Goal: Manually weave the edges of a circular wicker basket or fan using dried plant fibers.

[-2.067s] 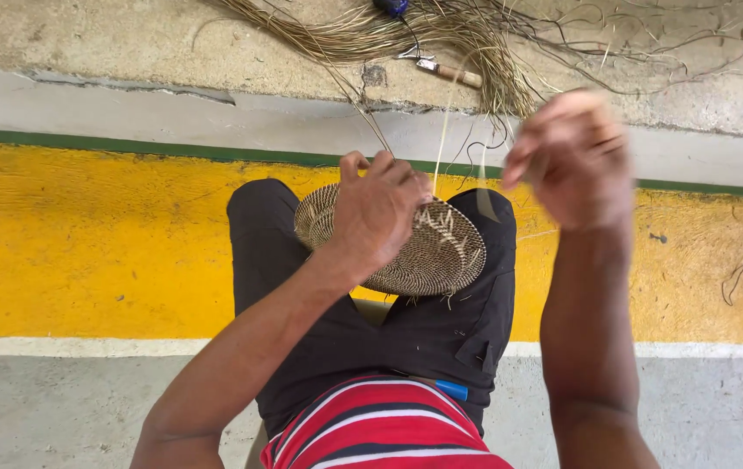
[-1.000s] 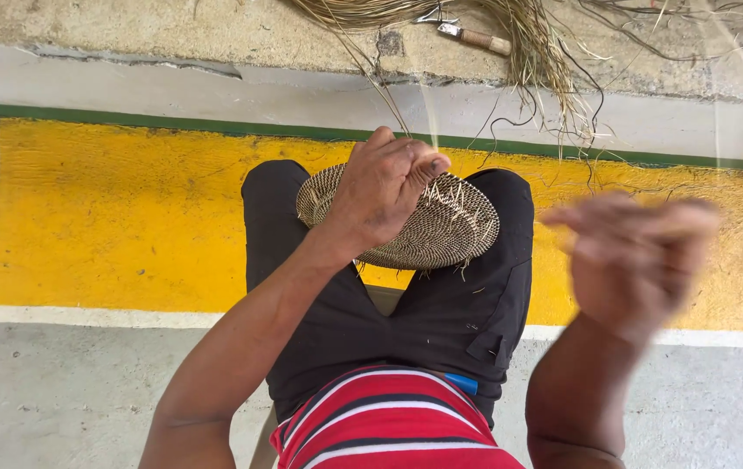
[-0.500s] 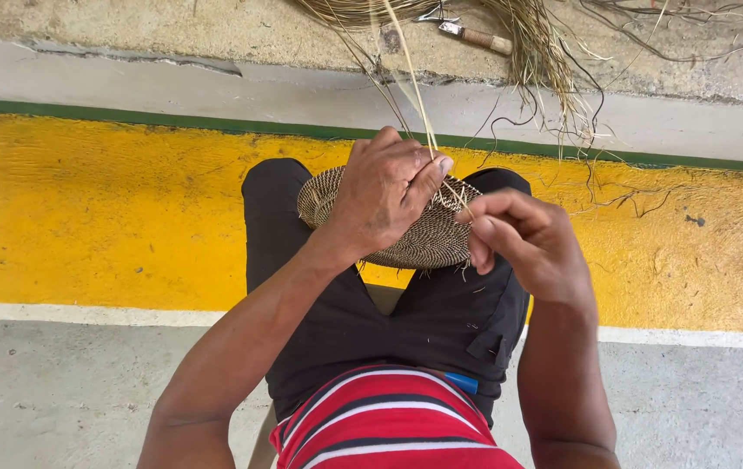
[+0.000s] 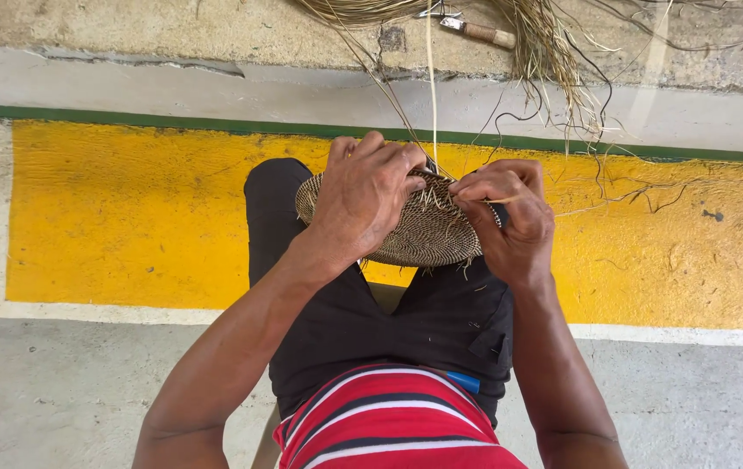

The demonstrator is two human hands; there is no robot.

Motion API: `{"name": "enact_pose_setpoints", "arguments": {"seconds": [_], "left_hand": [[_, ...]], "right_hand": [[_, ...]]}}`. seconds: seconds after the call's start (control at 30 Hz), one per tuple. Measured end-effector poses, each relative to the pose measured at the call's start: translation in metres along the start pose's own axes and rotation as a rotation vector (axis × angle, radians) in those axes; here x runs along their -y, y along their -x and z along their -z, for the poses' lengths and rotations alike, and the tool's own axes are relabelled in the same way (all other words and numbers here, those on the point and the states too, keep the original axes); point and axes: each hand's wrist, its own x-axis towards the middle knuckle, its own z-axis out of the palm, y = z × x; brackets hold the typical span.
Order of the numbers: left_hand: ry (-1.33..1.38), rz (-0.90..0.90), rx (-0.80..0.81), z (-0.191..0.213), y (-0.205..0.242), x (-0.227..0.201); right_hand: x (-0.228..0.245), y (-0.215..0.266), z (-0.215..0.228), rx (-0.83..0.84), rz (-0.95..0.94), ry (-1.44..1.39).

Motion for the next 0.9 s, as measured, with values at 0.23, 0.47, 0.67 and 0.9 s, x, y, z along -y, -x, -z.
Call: {"name": "enact_pose_setpoints", "arguments": {"seconds": [0.23,0.47,0.67,0.9], "left_hand": [[0.177,0.076,0.005,0.003,0.001,0.001],[0.176,0.062,-0.018,0.001,0.003,-0.001],[0.124,0.012,-0.073,0.0,0.009,-0.004],[0.016,0.017,-0.082,0.026,0.045,-0.033]], "right_hand": [[-0.003,0.003,-0.001,0.001,0.011,0.007],[-0.008,0.002,-0.004,-0.011,0.074,0.106],[0.002,0.0,-0.014,0.036,0.092,0.241],[0.004,0.0,0.019,0.388,-0.105,-0.304]]}}
